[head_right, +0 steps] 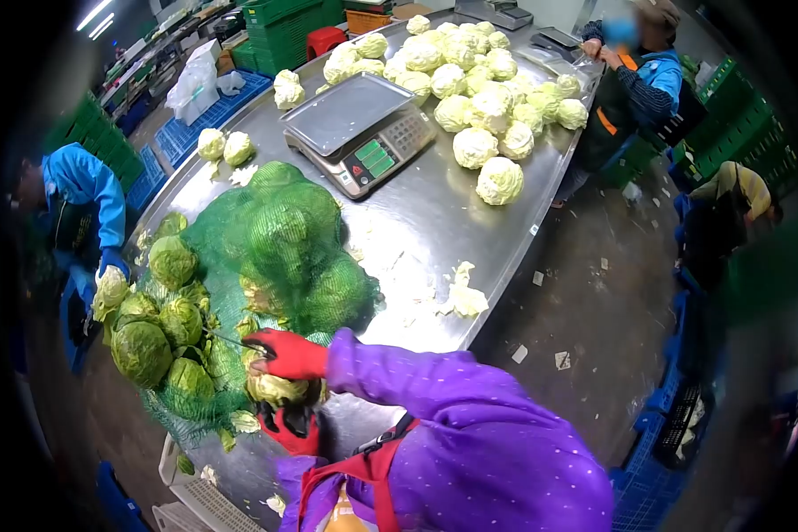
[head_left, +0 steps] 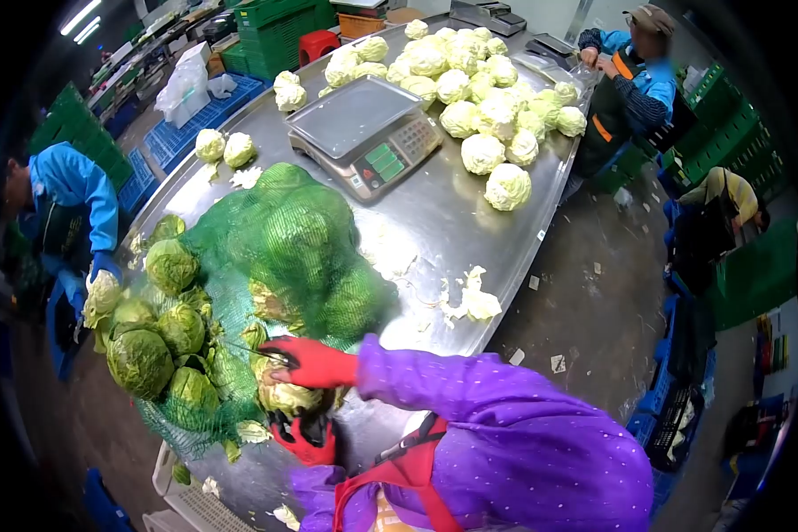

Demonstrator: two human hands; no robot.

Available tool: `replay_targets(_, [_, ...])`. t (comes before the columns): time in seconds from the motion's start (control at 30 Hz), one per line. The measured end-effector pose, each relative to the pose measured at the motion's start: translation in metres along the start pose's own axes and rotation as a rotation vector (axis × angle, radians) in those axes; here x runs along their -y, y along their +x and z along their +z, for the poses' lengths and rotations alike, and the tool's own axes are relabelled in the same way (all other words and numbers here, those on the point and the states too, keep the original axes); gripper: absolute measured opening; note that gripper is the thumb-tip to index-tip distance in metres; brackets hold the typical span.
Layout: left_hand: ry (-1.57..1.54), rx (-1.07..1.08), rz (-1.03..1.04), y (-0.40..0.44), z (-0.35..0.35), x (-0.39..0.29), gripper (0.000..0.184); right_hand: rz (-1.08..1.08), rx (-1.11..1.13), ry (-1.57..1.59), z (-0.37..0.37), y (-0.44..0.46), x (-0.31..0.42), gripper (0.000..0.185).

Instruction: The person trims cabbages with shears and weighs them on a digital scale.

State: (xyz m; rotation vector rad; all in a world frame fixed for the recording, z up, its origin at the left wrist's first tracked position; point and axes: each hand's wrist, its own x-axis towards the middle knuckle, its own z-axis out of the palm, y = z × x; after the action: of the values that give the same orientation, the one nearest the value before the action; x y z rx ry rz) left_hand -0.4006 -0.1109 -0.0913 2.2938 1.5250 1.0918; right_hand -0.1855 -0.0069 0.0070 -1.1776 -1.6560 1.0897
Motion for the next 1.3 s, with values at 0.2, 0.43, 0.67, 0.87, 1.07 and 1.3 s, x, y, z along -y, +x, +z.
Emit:
replay_targets(0.2, [-0.347, -0.104, -0.246, -0.013, -0.010, -0.019, 0.068, 0.243, 0.253, -0.114, 0.008, 0.006, -0.030, 0.092])
replay_targets(0.43, [-0.638, -0.119, -0.505, 0.044, -0.032, 0.006, 0.052, 0.227, 0.264, -0.146, 0.019, -0.069, -0.025, 0.095])
replay_targets(0.67, [-0.737, 0.149, -0.416, 0.006, -0.033, -0.029, 0.065, 0.297, 0.010, 0.447, 0.021, -0.128, -0.044, 0.076])
replay_targets(0.87, [-0.827, 0.093, -0.516, -0.057, -0.064, -0.030, 0.069, 0.439, 0.264, 0.459, 0.030, -0.132, -0.029, 0.083])
replay_targets(1.07, [-0.777, 0.158, -0.670, -0.046, -0.087, -0.042, 0.064, 0.308, 0.335, 0.358, 0.048, -0.118, -0.019, 0.081])
replay_targets(1.3, [-0.781, -0.021, -0.549, -0.047, -0.060, -0.042, 0.088, 0.218, 0.359, 0.323, 0.052, -0.105, -0.018, 0.073])
